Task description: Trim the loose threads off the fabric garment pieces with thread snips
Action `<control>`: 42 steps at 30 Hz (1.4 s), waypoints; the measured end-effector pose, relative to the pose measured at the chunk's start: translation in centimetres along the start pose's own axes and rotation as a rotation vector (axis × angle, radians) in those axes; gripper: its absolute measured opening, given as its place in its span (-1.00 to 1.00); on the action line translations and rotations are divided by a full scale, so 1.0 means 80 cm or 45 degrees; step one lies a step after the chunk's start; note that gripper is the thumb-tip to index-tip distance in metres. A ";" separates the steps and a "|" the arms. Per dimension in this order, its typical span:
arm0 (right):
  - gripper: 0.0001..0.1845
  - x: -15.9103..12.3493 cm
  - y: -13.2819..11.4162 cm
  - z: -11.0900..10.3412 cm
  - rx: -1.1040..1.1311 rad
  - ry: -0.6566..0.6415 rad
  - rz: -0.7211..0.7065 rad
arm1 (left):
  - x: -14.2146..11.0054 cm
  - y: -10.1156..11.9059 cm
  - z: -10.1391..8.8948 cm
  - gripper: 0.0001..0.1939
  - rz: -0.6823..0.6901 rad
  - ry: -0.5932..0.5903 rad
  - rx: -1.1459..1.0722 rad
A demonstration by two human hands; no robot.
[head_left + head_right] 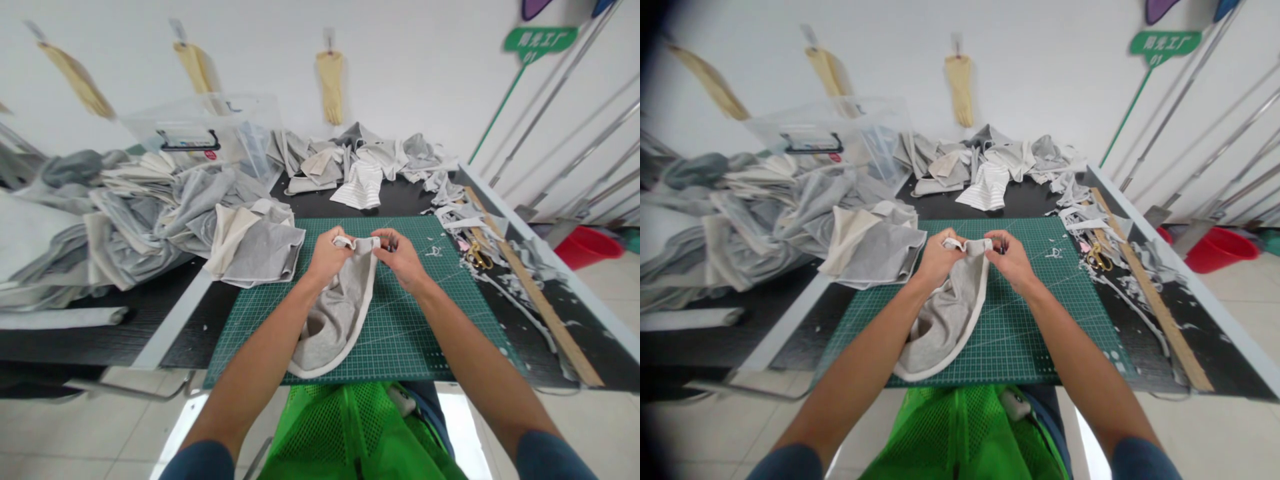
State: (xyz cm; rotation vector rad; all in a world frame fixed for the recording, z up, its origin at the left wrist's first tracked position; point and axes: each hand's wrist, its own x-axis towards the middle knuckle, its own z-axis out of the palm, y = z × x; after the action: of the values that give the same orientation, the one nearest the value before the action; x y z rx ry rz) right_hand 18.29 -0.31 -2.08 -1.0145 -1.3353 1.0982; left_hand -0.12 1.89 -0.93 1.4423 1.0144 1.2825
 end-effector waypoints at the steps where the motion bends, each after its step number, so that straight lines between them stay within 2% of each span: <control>1: -0.58 -0.001 -0.001 0.002 0.028 -0.036 0.013 | 0.000 0.000 0.001 -0.81 0.007 0.017 0.000; 3: -0.59 -0.004 -0.002 0.006 0.037 -0.090 0.005 | -0.002 0.003 0.002 -0.70 -0.005 -0.018 -0.001; 5: -0.61 -0.007 -0.004 0.010 0.036 -0.108 -0.013 | -0.005 0.008 0.003 -0.61 -0.036 -0.128 -0.001; 8: -0.61 -0.011 -0.008 0.015 0.060 -0.110 -0.019 | -0.011 0.017 0.005 -0.66 -0.023 -0.228 0.058; 12: -0.61 -0.014 -0.010 0.017 0.046 -0.124 -0.064 | -0.013 0.023 0.006 -0.81 0.024 -0.104 0.139; 17: -0.59 -0.012 -0.010 0.017 0.000 -0.067 -0.080 | -0.011 0.025 0.006 -0.78 0.010 -0.001 0.166; 23: -0.52 -0.008 -0.015 0.014 0.091 -0.033 -0.020 | -0.013 0.020 0.012 -0.71 -0.072 -0.019 0.021; 28: -0.52 -0.008 -0.018 0.010 0.146 0.005 0.033 | -0.011 0.015 0.008 -0.62 -0.139 -0.114 -0.149; 32: -0.56 -0.008 -0.016 0.009 0.114 0.007 0.021 | -0.010 0.014 0.004 -0.64 -0.150 -0.183 -0.121; 39: -0.60 -0.007 -0.009 0.012 0.056 0.078 -0.060 | -0.011 0.013 0.009 -0.65 -0.017 -0.088 -0.048; 42: -0.61 -0.007 -0.010 0.014 0.054 0.090 -0.038 | -0.013 0.017 0.011 -0.69 0.006 -0.031 0.046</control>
State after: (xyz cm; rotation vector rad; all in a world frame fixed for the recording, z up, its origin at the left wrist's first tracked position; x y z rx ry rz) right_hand 17.22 -1.11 -1.43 -0.9903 -1.2615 1.0544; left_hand 0.61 0.45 0.14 1.4854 1.0232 1.2533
